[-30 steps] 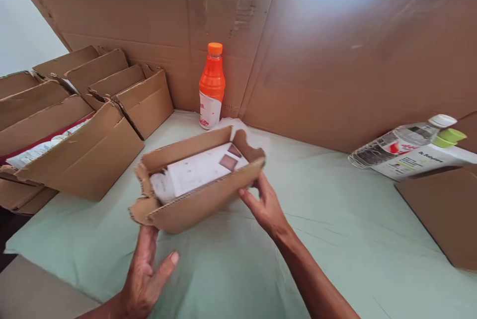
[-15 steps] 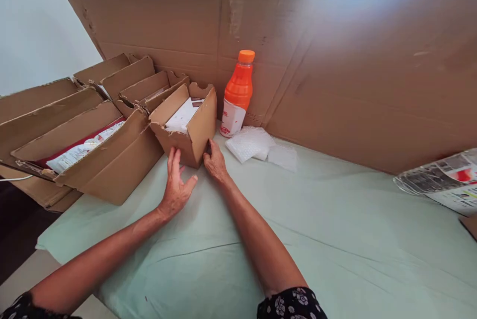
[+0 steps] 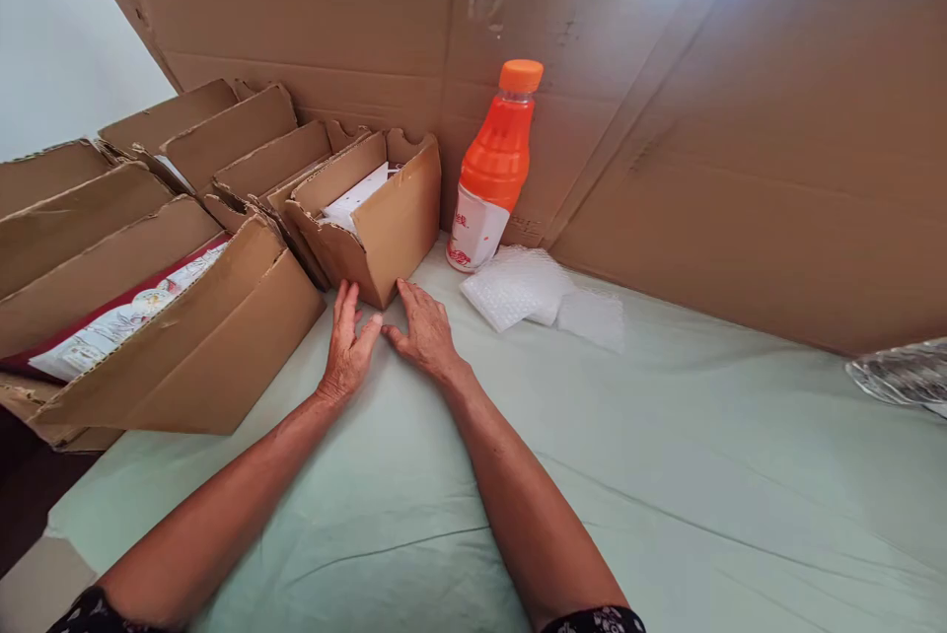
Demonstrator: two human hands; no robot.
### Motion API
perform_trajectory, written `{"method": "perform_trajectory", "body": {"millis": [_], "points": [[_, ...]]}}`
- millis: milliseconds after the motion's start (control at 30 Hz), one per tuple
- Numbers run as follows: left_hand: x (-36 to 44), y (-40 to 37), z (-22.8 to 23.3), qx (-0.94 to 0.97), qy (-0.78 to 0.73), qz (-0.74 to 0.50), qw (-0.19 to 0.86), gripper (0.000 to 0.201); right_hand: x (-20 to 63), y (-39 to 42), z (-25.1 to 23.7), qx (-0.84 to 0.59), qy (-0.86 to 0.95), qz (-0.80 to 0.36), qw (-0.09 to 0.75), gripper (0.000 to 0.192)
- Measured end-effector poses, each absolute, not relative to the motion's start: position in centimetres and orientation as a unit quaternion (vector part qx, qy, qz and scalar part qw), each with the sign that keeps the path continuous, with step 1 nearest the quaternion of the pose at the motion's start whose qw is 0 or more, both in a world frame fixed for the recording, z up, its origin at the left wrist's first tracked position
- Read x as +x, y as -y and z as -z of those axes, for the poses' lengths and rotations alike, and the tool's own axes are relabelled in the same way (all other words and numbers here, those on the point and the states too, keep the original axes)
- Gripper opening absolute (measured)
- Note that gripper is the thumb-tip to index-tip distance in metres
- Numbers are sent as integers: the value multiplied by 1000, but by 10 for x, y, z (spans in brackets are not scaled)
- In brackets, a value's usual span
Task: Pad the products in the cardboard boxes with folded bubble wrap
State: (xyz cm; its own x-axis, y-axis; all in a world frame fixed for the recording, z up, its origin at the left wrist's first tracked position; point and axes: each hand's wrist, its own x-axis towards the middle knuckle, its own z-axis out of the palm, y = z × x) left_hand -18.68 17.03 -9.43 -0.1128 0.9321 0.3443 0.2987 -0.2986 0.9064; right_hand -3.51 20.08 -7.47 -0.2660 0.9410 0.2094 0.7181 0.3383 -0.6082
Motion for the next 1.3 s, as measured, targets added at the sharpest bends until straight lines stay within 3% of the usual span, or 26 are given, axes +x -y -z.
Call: {"method": "perform_trajectory", "body": {"millis": [500,733,867,1000,1033,1100,1200,1233,1300], "points": [[-194,-164,91,622,-490,-526,309,67,-44,-192,56,-595,758,-175,205,78],[-201,-166,92,603,-534,-497,322,65,-38,-134,70,-536,830,-22,150,51],[-200,-166,91,618,-562,-475,277,77,44,-54,74,-445,887,33,117,42],[-193,-161,79,670,-598,-381,221,59,194,30,38,-597,767,135,191,21],[-189,-158,76,697,-600,-343,192,55,233,50,20,-628,732,156,213,23],[-178,-147,71,756,-582,-267,132,54,306,84,-21,-674,657,201,270,32],[-152,-114,70,827,-524,-192,72,61,397,123,-78,-728,526,233,373,21],[-142,-97,71,845,-500,-181,62,62,421,132,-91,-734,489,194,429,25],[-122,-59,74,891,-421,-160,59,59,457,144,-109,-706,454,83,537,54]]}}
